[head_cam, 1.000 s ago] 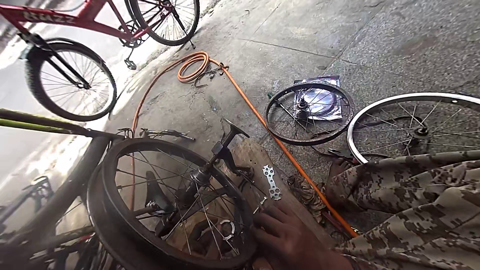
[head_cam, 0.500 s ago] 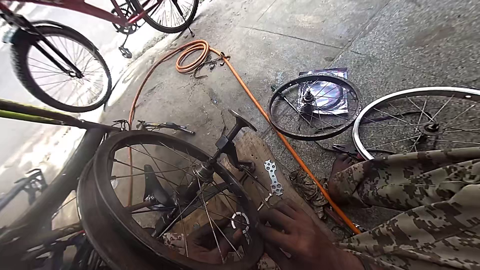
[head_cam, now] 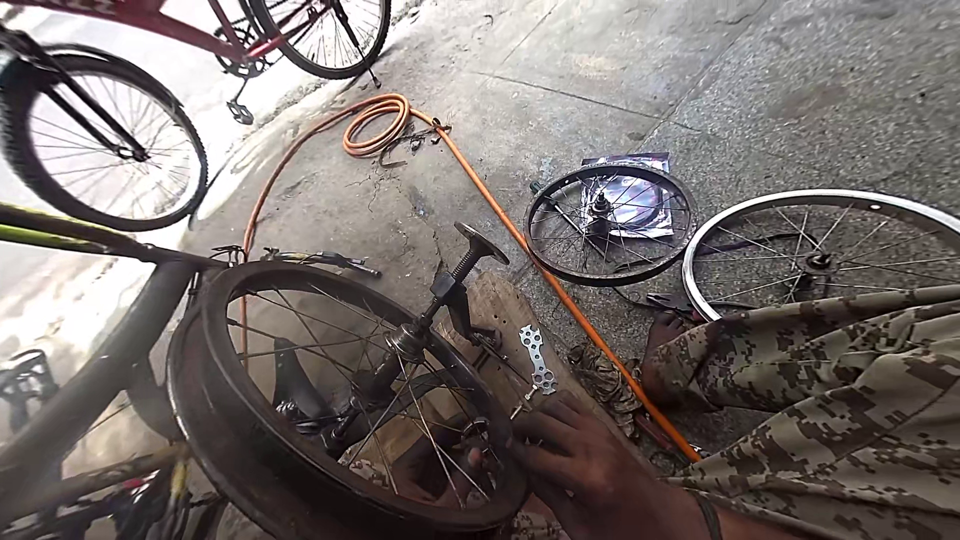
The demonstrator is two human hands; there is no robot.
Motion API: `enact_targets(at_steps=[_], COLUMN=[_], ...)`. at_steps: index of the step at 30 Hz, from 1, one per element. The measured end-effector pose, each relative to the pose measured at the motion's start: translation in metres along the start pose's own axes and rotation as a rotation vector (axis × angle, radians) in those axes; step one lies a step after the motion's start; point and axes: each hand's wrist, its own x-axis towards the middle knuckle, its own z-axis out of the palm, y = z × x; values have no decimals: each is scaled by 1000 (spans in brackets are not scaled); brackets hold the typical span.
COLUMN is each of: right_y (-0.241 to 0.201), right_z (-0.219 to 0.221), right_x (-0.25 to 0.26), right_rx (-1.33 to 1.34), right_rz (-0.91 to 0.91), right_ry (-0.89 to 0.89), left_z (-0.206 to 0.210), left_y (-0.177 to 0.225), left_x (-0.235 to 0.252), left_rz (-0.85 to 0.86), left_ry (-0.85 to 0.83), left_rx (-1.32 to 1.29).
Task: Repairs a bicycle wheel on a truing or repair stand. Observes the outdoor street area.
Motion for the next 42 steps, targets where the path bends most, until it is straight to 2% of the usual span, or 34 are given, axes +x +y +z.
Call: enact_targets(at_steps=[3,6,8,11,13,18,23,28,31,33,39,42], right_y=[2,2,-2,-9,-10,4,-4,-5,-7,-9,-12,-8], right_z=[0,1,0,0,-4,-5,-17,-21,-24,-25,-29,-37], right_x=[1,1,5,10,13,9,14,15,17,17,13,16], right_rx=[-7,3,12,33,39,12,29,2,1,-20,-54,-51], right_rz=[-23,-35,-39,-45,-42,-7,7,-20,-57,-63,-49,-73], right_ry=[-4,17,35,72,55,6,-37,-27,-34,-40,-31,-119], left_z=[12,-3,-4,-18,-20,-17,-11,-16,-8,-4,-3,-12], left_y=[25,16,12,-18,-18,7,10,-8,-10,-10,-10,-7], left_x=[2,5,10,16,13,12,24,20,17,16,17,9], left_rz=[-158,-66,-17,42,77,-26,-236,-197,-235,-237,-71,-50], left_ry=[-24,-75,33,152,202,211,116,-41,-61,-68,-252,-220], left_rx=[-21,-9,87,215,281,291,210,85,-55,-52,-258,-229])
